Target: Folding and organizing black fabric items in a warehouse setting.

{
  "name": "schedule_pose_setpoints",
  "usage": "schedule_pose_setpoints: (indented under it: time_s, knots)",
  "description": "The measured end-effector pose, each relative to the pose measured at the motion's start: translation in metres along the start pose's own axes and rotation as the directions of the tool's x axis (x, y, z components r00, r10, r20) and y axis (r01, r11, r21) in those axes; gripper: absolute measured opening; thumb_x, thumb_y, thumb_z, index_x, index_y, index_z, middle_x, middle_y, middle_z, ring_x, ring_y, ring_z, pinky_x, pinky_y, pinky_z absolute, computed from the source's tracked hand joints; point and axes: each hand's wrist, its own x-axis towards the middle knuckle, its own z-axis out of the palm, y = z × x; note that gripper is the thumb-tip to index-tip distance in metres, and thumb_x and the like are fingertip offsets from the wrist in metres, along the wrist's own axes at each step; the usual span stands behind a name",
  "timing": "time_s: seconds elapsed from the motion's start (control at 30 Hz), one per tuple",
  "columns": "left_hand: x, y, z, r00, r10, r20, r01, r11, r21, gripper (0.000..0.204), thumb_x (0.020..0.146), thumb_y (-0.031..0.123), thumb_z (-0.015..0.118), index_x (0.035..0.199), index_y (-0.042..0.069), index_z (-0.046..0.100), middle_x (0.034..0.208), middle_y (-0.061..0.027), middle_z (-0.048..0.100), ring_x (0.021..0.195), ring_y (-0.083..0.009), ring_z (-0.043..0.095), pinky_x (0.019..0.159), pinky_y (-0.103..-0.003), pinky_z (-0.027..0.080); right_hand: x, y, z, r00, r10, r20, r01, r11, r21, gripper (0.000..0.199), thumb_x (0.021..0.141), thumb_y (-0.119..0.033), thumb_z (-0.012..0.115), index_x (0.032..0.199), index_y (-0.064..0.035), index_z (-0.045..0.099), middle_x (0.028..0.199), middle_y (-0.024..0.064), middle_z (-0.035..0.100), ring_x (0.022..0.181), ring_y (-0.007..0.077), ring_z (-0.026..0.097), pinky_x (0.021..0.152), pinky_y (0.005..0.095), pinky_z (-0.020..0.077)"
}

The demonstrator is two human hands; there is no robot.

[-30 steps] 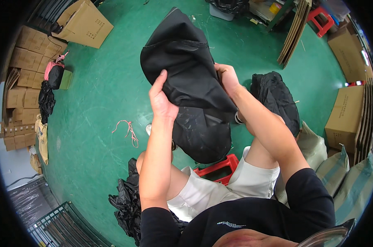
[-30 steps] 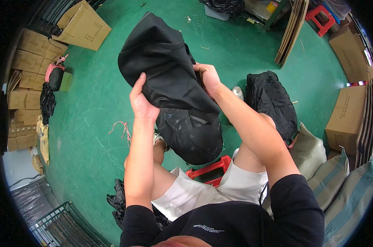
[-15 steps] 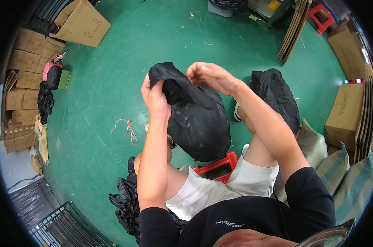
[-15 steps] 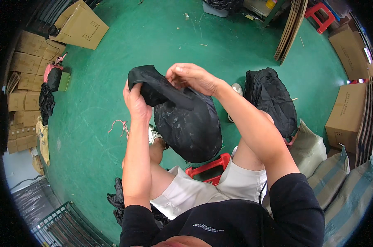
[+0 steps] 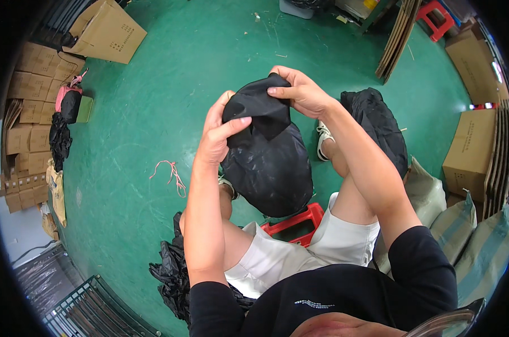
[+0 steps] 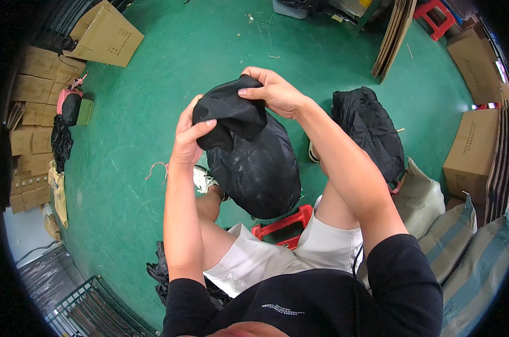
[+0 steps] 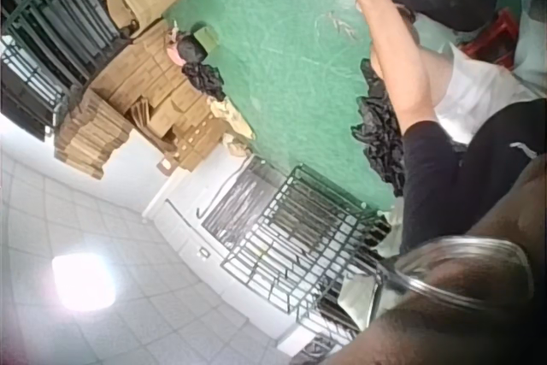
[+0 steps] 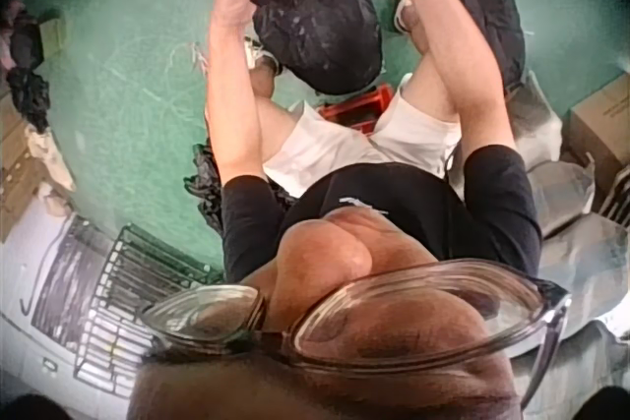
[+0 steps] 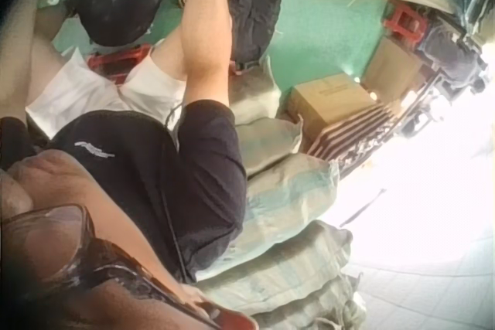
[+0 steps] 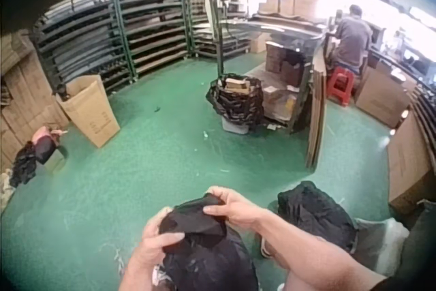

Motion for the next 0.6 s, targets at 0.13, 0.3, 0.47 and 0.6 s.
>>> schedule_pose_setpoints:
  time_s: [0.13, 0.3, 0.47, 0.6]
  knots:
    - [-0.001, 0.008, 0.005, 0.967, -0.235, 0.101, 0.255, 0.915, -0.311, 0.045, 0.078, 0.012, 0.069, 0.119, 0.002, 0.052, 0.109, -0.0067, 0.06, 0.102, -0.0163, 0.057, 0.092, -0.028, 0.042, -0.002, 0.0, -0.004, 0.999, -0.013, 0.037, 0.015, 0.998, -0.062, 0.013, 0.087, -0.004, 0.065, 0.09, -0.0061, 0.053, 0.081, -0.0037, 0.057, 0.075, 0.004, 0.053, 0.068, 0.0202, 0.044]
    - [0.005, 0.007, 0.007, 0.93, -0.366, 0.024, 0.365, 0.931, 0.014, 0.053, 0.071, 0.01, 0.078, 0.116, 0.0, 0.052, 0.103, -0.0095, 0.062, 0.094, -0.0159, 0.061, 0.085, -0.028, 0.047, -0.002, -0.001, -0.003, 0.998, -0.001, 0.062, 0.007, 0.996, -0.091, 0.015, 0.085, -0.001, 0.065, 0.09, -0.0061, 0.052, 0.08, -0.0043, 0.056, 0.072, 0.0031, 0.052, 0.064, 0.0192, 0.0428]
    - [0.012, 0.0, -0.001, 0.974, -0.204, -0.103, 0.221, 0.956, 0.196, 0.039, 0.071, -0.005, 0.072, 0.105, 0.001, 0.055, 0.087, -0.0044, 0.064, 0.075, -0.0109, 0.061, 0.07, -0.023, 0.048, -0.006, -0.012, -0.004, 0.989, 0.094, 0.111, -0.085, 0.993, -0.076, 0.031, 0.077, 0.003, 0.07, 0.1, -0.0061, 0.051, 0.086, -0.0015, 0.058, 0.08, 0.0051, 0.057, 0.068, 0.0193, 0.0458]
    - [0.012, -0.007, -0.008, 0.979, 0.084, -0.183, 0.001, 0.906, 0.423, 0.027, 0.073, -0.01, 0.067, 0.095, 0.002, 0.056, 0.075, 0.0013, 0.06, 0.064, -0.0044, 0.053, 0.057, -0.019, 0.041, -0.01, -0.016, 0.004, 0.983, 0.111, 0.144, -0.066, 0.957, -0.283, 0.06, 0.065, 0.008, 0.076, 0.117, -0.0045, 0.049, 0.097, 0.0022, 0.059, 0.097, 0.0105, 0.057, 0.084, 0.0248, 0.0483]
